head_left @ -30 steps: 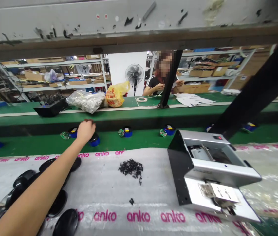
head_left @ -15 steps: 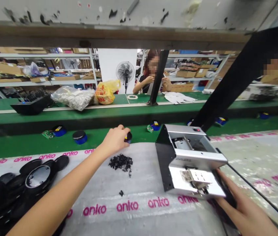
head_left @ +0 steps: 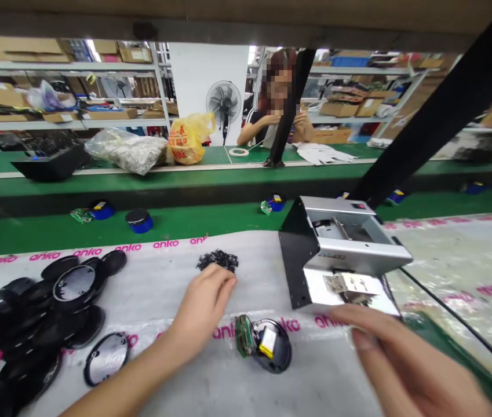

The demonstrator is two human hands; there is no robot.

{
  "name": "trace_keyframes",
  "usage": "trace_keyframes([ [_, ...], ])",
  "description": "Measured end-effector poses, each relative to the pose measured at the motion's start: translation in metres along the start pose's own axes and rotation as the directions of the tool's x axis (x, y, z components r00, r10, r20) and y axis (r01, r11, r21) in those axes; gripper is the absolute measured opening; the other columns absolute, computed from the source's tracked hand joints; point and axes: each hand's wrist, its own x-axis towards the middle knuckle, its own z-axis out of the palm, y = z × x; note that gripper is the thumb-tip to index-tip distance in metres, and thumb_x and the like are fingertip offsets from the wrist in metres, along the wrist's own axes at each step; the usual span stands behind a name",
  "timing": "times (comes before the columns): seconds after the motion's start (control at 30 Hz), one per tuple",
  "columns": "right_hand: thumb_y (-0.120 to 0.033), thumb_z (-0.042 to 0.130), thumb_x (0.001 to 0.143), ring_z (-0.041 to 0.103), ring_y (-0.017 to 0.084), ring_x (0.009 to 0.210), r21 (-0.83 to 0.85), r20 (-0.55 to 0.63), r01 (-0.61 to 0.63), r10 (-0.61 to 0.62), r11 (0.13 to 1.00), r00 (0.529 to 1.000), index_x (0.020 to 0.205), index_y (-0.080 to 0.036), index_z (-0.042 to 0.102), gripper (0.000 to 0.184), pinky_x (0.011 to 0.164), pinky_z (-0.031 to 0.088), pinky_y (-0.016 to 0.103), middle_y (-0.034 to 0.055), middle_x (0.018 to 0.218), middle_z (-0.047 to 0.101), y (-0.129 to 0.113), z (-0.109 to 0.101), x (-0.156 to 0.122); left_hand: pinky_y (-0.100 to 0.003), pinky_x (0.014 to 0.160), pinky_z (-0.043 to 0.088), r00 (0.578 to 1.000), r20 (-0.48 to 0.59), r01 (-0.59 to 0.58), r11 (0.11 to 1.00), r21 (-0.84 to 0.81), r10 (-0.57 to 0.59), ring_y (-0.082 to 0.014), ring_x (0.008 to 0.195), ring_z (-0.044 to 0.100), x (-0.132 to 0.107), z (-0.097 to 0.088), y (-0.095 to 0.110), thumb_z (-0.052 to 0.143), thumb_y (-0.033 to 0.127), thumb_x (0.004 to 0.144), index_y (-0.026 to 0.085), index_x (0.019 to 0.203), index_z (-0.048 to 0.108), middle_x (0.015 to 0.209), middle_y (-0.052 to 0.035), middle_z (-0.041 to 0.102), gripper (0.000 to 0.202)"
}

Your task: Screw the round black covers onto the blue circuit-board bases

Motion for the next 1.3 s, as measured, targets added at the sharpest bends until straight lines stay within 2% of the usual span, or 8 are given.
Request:
trace_keyframes([
  [0.13, -0.032, 0.046, 0.098, 0.069, 0.026, 0.091, -0.028, 0.288, 0.075, -0.064, 0.997, 0.955, 0.114, -0.024, 0.061, 0.024, 0.073, 0.057, 0.039, 0.0092, 0.105, 0.070, -0.043, 0.039, 0.028, -0.036, 0.085, 0.049, 0.999, 0.034, -0.013, 1.000, 0.027, 0.012, -0.0243, 0.092, 0.065, 0.017, 0.009, -0.017, 0.054, 0.016, 0.091, 0.019, 0.096, 0.074, 0.101, -0.0076, 0.067, 0.021],
  [0.27, -0.032, 0.050, 0.095, 0.064, 0.032, 0.091, -0.071, 0.550, 0.040, 0.005, 0.997, 0.835, 0.093, -0.016, 0.066, 0.022, 0.081, 0.051, 0.050, 0.0113, 0.088, 0.068, -0.056, 0.071, 0.046, -0.037, 0.086, 0.048, 1.000, 0.019, -0.005, 1.000, -0.021, 0.005, -0.0248, 0.091, 0.064, 0.015, 0.017, -0.021, 0.055, 0.013, 0.089, 0.019, 0.086, 0.075, 0.096, -0.0075, 0.067, 0.022],
  [0.43, -0.015, 0.055, 0.089, 0.063, 0.015, 0.065, 0.068, 0.637, -0.020, -0.028, 0.997, 0.770, 0.129, -0.025, 0.053, 0.041, 0.060, 0.051, 0.027, -0.0025, 0.080, 0.068, -0.047, 0.077, 0.057, -0.038, 0.089, 0.049, 1.000, -0.023, -0.006, 0.986, -0.169, 0.002, -0.0224, 0.091, 0.062, 0.010, 0.007, -0.025, 0.052, 0.004, 0.084, 0.019, 0.085, 0.074, 0.092, -0.0056, 0.068, 0.026],
  [0.63, -0.017, 0.055, 0.093, 0.066, 0.016, 0.091, 0.379, 0.600, -0.025, -0.224, 0.925, 0.768, 0.110, -0.028, 0.068, 0.024, 0.081, 0.053, 0.029, 0.0012, 0.102, 0.071, -0.030, 0.054, 0.065, -0.034, 0.085, 0.057, 0.997, 0.049, 0.082, 0.875, -0.476, -0.067, -0.0178, 0.088, 0.067, 0.002, 0.007, -0.028, 0.059, 0.011, 0.081, 0.019, 0.095, 0.074, 0.098, -0.0053, 0.064, 0.021],
  [0.83, -0.020, 0.058, 0.093, 0.066, 0.016, 0.084, 0.440, 0.570, -0.226, -0.076, 0.869, 0.818, 0.094, -0.025, 0.069, 0.012, 0.075, 0.053, 0.027, 0.0011, 0.092, 0.070, -0.022, 0.060, 0.056, -0.033, 0.081, 0.058, 0.966, 0.237, 0.244, 0.669, -0.703, -0.103, -0.0140, 0.079, 0.069, -0.004, 0.009, -0.028, 0.070, 0.018, 0.075, 0.016, 0.089, 0.076, 0.115, -0.0076, 0.058, 0.015],
  [0.93, -0.017, 0.054, 0.095, 0.066, 0.016, 0.090, 0.489, 0.511, -0.156, -0.136, 0.858, 0.849, 0.095, -0.024, 0.067, 0.015, 0.080, 0.053, 0.029, 0.0019, 0.096, 0.070, -0.022, 0.068, 0.052, -0.032, 0.080, 0.057, 0.940, 0.323, 0.324, 0.571, -0.754, -0.108, -0.0130, 0.077, 0.070, -0.006, 0.007, -0.029, 0.074, 0.017, 0.072, 0.016, 0.084, 0.076, 0.122, -0.0087, 0.061, 0.013],
  [1.07, -0.012, 0.051, 0.095, 0.064, 0.014, 0.098, 0.493, 0.457, -0.031, -0.229, 0.869, 0.859, 0.096, -0.025, 0.066, 0.020, 0.085, 0.053, 0.027, 0.0028, 0.106, 0.066, -0.023, 0.072, 0.052, -0.027, 0.071, 0.054, 0.917, 0.381, 0.390, 0.450, -0.803, -0.114, -0.0134, 0.070, 0.068, -0.006, 0.006, -0.029, 0.078, 0.018, 0.070, 0.015, 0.075, 0.071, 0.077, -0.0022, 0.072, 0.009],
  [1.3, -0.013, 0.052, 0.094, 0.059, 0.016, 0.084, 0.187, 0.247, 0.236, -0.279, 0.953, 0.928, 0.113, -0.026, 0.064, 0.026, 0.070, 0.054, 0.028, 0.0052, 0.096, 0.053, -0.021, 0.077, 0.046, -0.018, 0.056, 0.049, 0.908, 0.403, 0.418, 0.301, -0.857, -0.113, -0.0078, 0.057, 0.062, -0.006, 0.005, -0.027, 0.083, 0.019, 0.068, 0.014, 0.071, 0.064, 0.064, 0.0004, 0.070, 0.020],
])
